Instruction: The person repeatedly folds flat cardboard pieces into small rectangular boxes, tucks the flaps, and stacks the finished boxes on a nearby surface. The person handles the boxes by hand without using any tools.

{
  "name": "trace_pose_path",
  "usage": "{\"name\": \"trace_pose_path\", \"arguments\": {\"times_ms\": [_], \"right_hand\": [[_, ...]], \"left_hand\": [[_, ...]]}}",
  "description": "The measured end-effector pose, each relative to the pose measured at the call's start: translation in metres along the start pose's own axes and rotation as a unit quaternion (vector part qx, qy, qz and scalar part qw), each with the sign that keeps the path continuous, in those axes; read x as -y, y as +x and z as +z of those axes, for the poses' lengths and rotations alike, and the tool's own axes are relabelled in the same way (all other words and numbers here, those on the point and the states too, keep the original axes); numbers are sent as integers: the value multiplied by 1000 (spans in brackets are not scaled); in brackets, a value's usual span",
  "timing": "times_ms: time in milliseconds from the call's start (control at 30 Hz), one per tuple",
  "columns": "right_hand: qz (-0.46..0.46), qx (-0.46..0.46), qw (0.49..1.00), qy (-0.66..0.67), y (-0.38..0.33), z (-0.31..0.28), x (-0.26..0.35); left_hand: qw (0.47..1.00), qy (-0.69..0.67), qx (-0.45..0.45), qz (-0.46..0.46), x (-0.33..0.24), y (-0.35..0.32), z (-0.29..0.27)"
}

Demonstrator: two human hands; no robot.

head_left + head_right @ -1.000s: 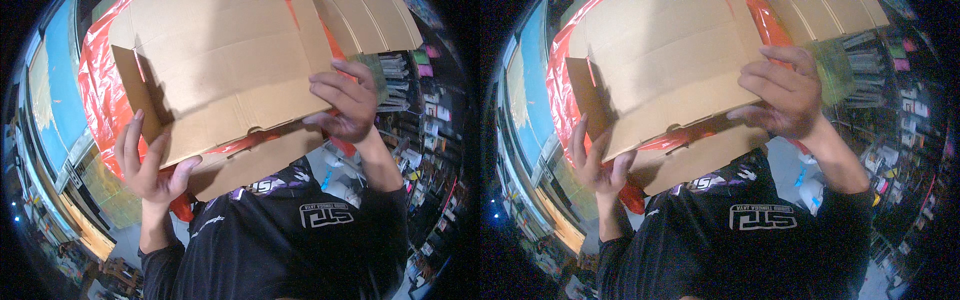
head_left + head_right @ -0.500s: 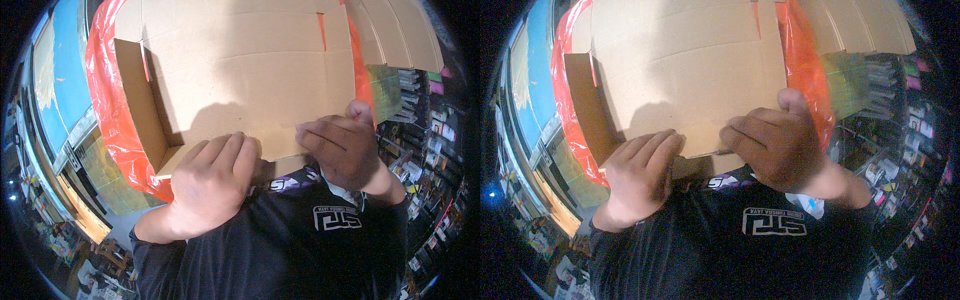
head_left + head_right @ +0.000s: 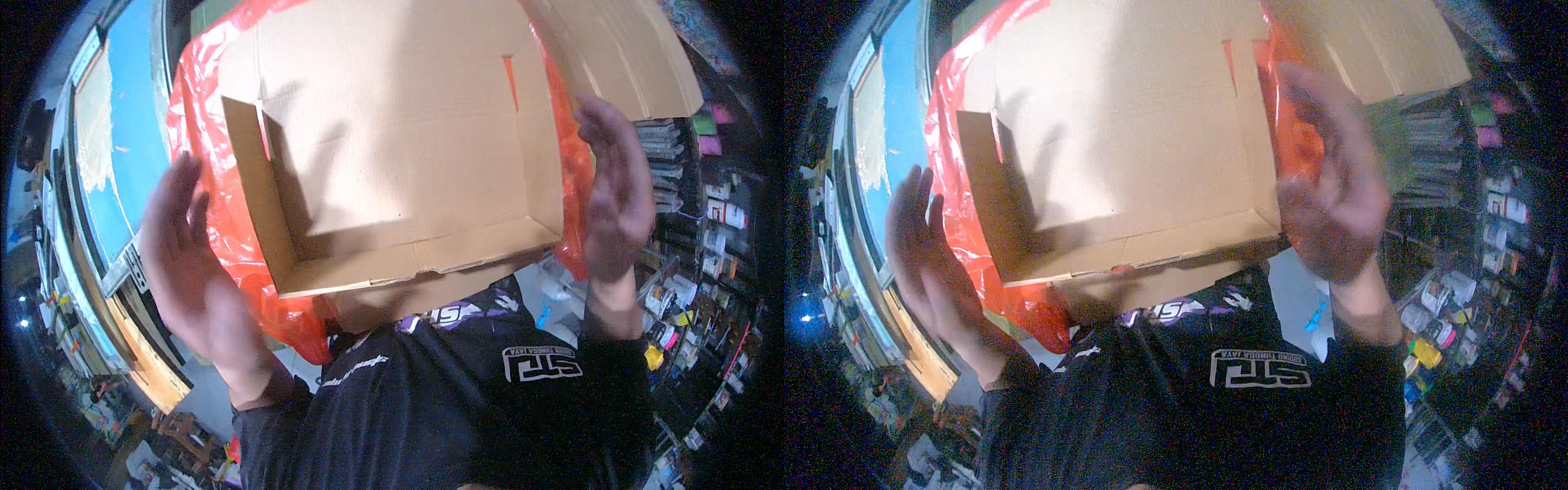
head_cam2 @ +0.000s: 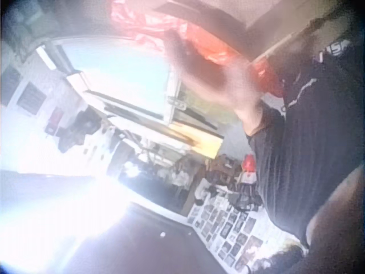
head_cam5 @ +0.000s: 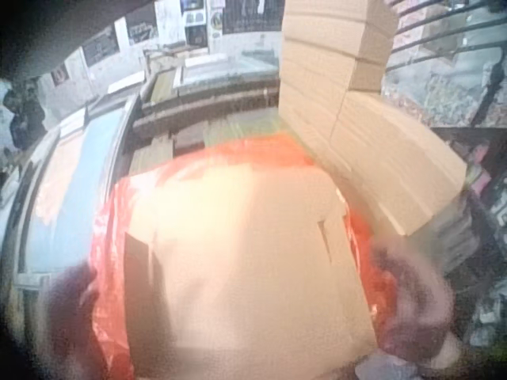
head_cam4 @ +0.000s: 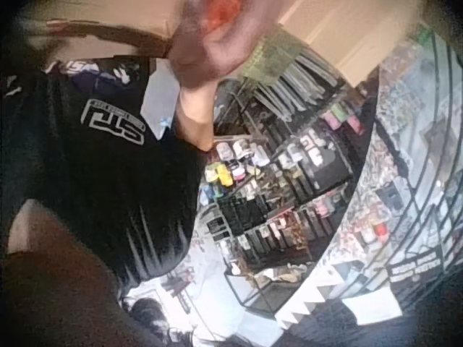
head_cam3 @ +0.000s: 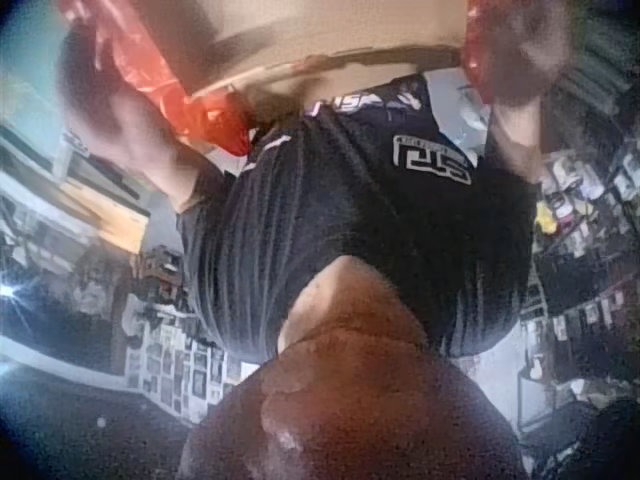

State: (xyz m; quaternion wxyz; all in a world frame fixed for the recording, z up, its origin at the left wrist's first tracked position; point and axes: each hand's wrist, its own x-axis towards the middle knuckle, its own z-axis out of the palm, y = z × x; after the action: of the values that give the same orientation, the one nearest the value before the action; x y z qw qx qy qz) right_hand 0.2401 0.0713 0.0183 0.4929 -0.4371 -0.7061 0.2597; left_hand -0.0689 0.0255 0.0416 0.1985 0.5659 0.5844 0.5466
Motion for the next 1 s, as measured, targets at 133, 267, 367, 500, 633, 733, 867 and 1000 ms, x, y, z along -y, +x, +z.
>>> {"name": "trace_pose_path", "arguments": {"times_ms": [133, 267, 367, 500, 633, 733, 867, 1000], "right_hand": [[169, -86, 969, 156, 16, -7, -19], [228, -18, 973, 19, 66, -13, -40], [249, 44, 964, -88, 95, -11, -55], [206, -24, 976, -68, 87, 8, -64], [260, 26, 961, -92, 59, 2, -4], [249, 127, 960, 28, 41, 6, -8], [243, 161, 954, -66, 37, 10, -19], [230, 191, 951, -74, 41, 11, -14]], "left_hand": [[959, -212, 12, -189, 56, 34, -18], [979, 22, 51, -196, 65, 99, -8], [940, 142, 176, -253, 80, 129, -5], [964, 248, 32, -87, 96, 116, 10], [967, 77, 156, -184, 53, 74, 4], [961, -36, 210, -174, 42, 48, 14], [942, -37, 281, -183, 43, 46, 15], [931, -25, 303, -203, 43, 48, 17]]}}
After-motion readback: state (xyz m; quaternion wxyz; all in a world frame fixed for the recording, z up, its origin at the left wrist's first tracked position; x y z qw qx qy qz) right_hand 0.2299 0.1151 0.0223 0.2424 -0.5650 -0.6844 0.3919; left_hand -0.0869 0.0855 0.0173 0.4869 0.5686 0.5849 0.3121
